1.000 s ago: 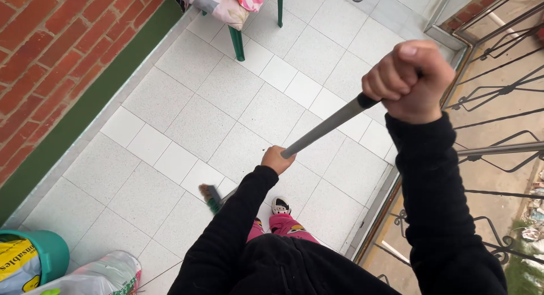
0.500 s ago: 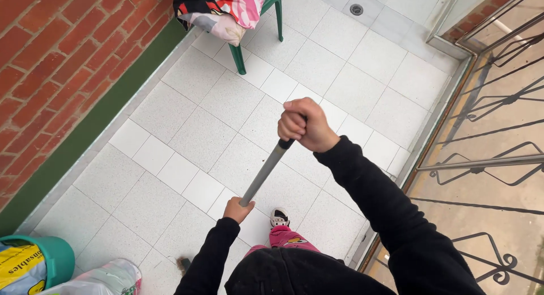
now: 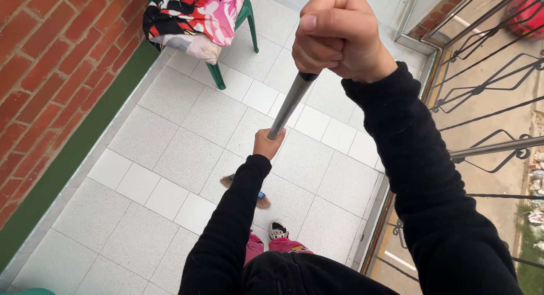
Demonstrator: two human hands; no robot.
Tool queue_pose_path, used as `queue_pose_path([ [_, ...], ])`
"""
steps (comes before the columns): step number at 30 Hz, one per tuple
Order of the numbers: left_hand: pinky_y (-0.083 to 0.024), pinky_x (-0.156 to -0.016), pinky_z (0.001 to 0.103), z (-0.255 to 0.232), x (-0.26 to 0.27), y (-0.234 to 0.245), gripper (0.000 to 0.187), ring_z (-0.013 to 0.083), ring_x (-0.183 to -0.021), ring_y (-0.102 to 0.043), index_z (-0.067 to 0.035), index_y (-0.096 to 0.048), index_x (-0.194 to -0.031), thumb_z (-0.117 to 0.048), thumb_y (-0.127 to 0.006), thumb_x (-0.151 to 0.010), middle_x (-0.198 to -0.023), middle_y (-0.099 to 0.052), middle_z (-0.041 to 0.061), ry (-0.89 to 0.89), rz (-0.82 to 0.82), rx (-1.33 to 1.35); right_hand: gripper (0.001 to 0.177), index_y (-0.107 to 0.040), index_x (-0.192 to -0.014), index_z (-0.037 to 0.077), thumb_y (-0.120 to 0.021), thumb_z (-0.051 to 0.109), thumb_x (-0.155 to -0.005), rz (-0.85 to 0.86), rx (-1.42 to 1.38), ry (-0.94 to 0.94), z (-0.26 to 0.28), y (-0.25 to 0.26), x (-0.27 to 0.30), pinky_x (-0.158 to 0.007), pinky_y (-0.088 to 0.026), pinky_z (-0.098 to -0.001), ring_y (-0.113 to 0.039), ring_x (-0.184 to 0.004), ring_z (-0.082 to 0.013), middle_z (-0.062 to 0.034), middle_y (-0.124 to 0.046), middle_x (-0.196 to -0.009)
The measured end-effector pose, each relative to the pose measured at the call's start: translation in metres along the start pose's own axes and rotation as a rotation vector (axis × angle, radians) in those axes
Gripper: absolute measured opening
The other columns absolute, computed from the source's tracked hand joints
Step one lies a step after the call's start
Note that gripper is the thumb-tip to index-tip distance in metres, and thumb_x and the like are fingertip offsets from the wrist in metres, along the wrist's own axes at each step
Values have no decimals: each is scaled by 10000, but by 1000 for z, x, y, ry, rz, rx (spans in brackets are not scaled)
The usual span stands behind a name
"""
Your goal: Sweeping the tiled floor of a balcony area using a broom
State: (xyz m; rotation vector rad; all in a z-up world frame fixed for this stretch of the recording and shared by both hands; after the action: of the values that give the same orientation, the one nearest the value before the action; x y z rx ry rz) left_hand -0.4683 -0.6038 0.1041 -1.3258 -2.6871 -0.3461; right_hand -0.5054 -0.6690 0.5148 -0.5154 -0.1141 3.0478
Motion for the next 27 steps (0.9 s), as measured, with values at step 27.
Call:
queue_pose_path([
  [27,-382,-564,233,-16,-181,13,317,52,-601,-427,-133,-563,-628,-298,-737,-835,-528,-524,-44,-245,641,-12,342,-456,-612,33,-574,85,-929,-893,369,403,-167,51,-35,-338,-277,-180,-321,-325,-31,13,-373,-392],
])
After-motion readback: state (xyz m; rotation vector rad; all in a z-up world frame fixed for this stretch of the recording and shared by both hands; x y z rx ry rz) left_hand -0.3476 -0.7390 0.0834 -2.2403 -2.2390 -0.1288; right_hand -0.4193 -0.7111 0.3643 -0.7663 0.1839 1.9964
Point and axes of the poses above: each hand's wrist, its own x-axis away from the middle knuckle, its own y-axis out of the back of the hand, z = x × y, the point moved 5 cm from there along -x, towards the middle knuckle
